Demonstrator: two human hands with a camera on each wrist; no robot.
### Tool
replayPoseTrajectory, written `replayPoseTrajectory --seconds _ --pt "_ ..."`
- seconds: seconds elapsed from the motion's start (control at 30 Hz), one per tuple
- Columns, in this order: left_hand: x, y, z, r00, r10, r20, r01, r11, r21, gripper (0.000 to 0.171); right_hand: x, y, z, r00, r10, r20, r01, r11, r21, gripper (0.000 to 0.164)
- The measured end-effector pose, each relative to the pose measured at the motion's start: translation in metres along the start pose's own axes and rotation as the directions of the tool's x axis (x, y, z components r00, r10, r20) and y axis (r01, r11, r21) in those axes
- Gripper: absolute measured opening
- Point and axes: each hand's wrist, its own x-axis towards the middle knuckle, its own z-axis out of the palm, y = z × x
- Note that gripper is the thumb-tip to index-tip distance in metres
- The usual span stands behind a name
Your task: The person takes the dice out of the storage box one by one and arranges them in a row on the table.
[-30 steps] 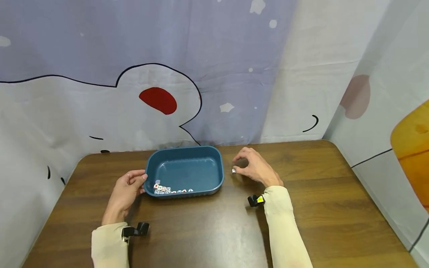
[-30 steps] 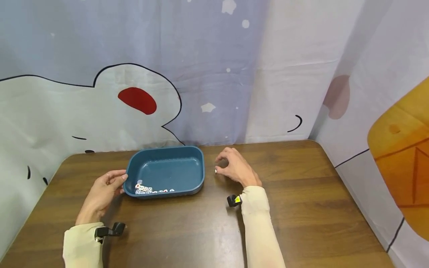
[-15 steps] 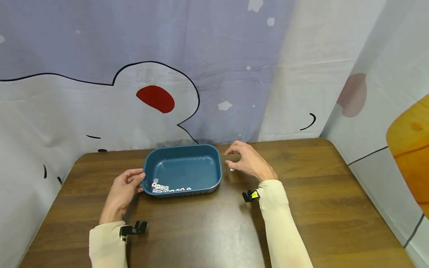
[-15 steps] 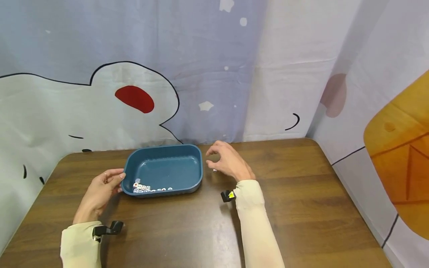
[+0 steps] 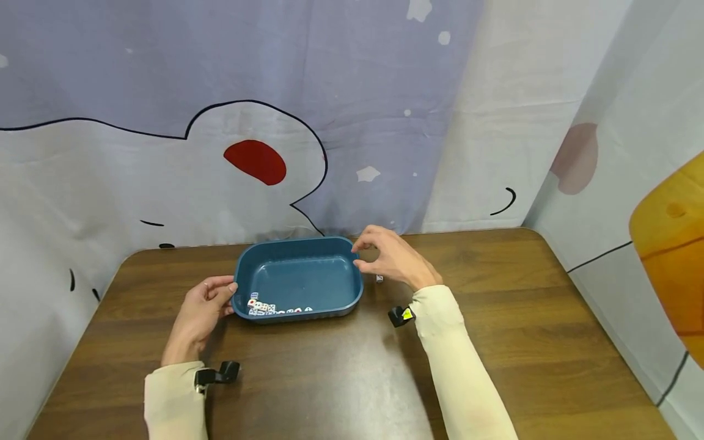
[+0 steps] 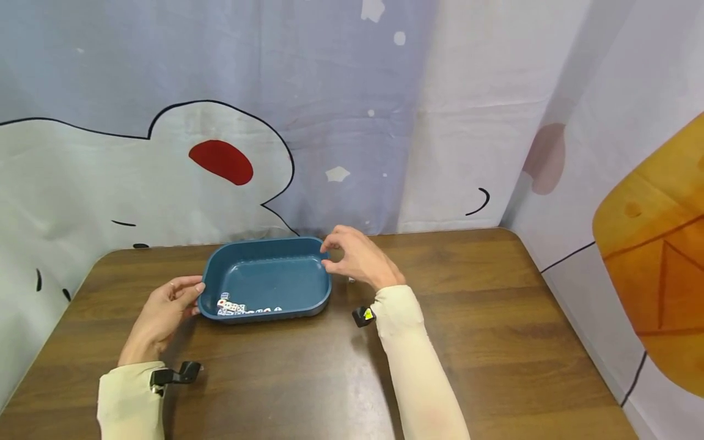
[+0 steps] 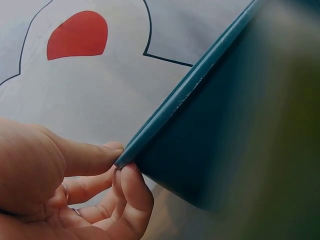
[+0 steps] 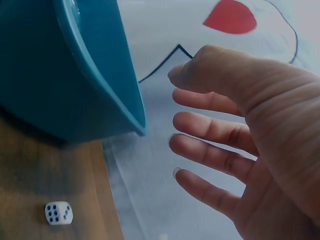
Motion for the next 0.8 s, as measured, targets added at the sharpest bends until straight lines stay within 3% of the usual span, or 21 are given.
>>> replayPoseTrajectory --seconds 0.8 --pt "0.008 0.002 0.011 1.0 -0.024 -0.008 0.024 0.997 0.068 0.046 0.042 -0.019 0.015 0.979 -0.115 0.169 0.139 0.98 -0.141 0.018"
